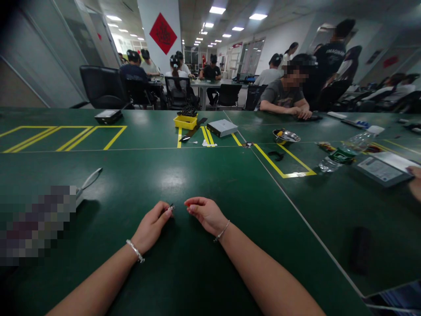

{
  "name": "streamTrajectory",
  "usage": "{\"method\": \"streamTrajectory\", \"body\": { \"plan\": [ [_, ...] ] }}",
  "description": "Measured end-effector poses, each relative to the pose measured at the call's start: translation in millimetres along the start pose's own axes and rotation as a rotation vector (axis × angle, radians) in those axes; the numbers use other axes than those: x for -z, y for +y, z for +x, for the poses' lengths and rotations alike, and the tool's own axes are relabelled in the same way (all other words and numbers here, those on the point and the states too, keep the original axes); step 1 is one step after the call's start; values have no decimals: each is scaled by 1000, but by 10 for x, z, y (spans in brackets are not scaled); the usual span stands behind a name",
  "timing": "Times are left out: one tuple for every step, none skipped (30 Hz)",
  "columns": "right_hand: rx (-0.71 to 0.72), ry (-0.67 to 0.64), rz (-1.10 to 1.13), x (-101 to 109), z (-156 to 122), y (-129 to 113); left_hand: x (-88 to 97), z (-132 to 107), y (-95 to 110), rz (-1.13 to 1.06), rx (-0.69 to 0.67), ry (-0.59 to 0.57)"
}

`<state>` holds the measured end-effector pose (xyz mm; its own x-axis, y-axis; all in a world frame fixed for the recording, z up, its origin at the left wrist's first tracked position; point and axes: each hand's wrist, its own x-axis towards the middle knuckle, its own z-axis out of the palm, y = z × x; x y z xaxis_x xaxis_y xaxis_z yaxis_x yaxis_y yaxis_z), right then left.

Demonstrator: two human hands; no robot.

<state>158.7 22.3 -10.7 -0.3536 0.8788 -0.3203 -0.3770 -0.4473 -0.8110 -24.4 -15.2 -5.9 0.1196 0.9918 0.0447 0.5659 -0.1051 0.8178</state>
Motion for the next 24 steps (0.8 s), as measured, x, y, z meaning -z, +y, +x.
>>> {"method": "streamTrajectory", "body": {
  "plan": [
    [-1, -15, 0, -1, 2, 4, 6, -3, 6, -7, -16, -9],
    [-2, -27, 2, -3, 3, 8, 12, -5, 13, -8, -29, -18],
    [-5, -34, 6, -7, 1, 10, 17, -6, 21, -3, -39, -29],
    [-8, -40, 11, -11, -1, 11, 21, -6, 30, 8, -43, -41],
    [-10, -45, 15, -14, -5, 11, 24, -6, 39, 21, -46, -52],
    [-10, -49, 15, -17, -9, 9, 25, -5, 47, 37, -49, -64],
    [-7, -53, 13, -20, -13, 7, 25, -3, 55, 52, -57, -73],
    [-1, -59, 7, -22, -16, 6, 22, -2, 60, 65, -68, -76],
    [7, -63, -2, -25, -19, 7, 19, 0, 64, 78, -81, -76],
    [18, -64, -11, -28, -21, 11, 14, 0, 65, 91, -93, -72],
    [30, -62, -21, -33, -21, 18, 9, -1, 66, 107, -104, -66],
    [46, -54, -31, -39, -22, 29, 5, -2, 66, 125, -116, -58],
    [71, -43, -46, -46, -22, 43, 0, -5, 66, 147, -130, -52],
    [104, -29, -69, -56, -22, 59, -4, -9, 67, 175, -147, -51],
    [141, -16, -104, -68, -24, 75, -7, -12, 70, 205, -165, -53],
    [176, -6, -150, -82, -28, 90, -10, -16, 73, 237, -184, -56],
    [206, 0, -206, -97, -34, 102, -13, -19, 76, 268, -201, -62],
    [229, 5, -266, -114, -43, 112, -16, -21, 79, 298, -214, -67],
    [246, 10, -323, -132, -53, 119, -20, -22, 81, 324, -223, -70],
    [261, 17, -376, -150, -65, 125, -25, -23, 82, 346, -229, -69],
    [278, 29, -423, -167, -78, 131, -30, -24, 82, 366, -234, -67],
    [294, 43, -466, -183, -92, 138, -36, -24, 80, 386, -238, -64],
    [311, 57, -505, -198, -106, 149, -43, -25, 78, 405, -244, -59],
    [328, 73, -542, -211, -120, 163, -49, -26, 76, 426, -252, -52]
  ]
}}
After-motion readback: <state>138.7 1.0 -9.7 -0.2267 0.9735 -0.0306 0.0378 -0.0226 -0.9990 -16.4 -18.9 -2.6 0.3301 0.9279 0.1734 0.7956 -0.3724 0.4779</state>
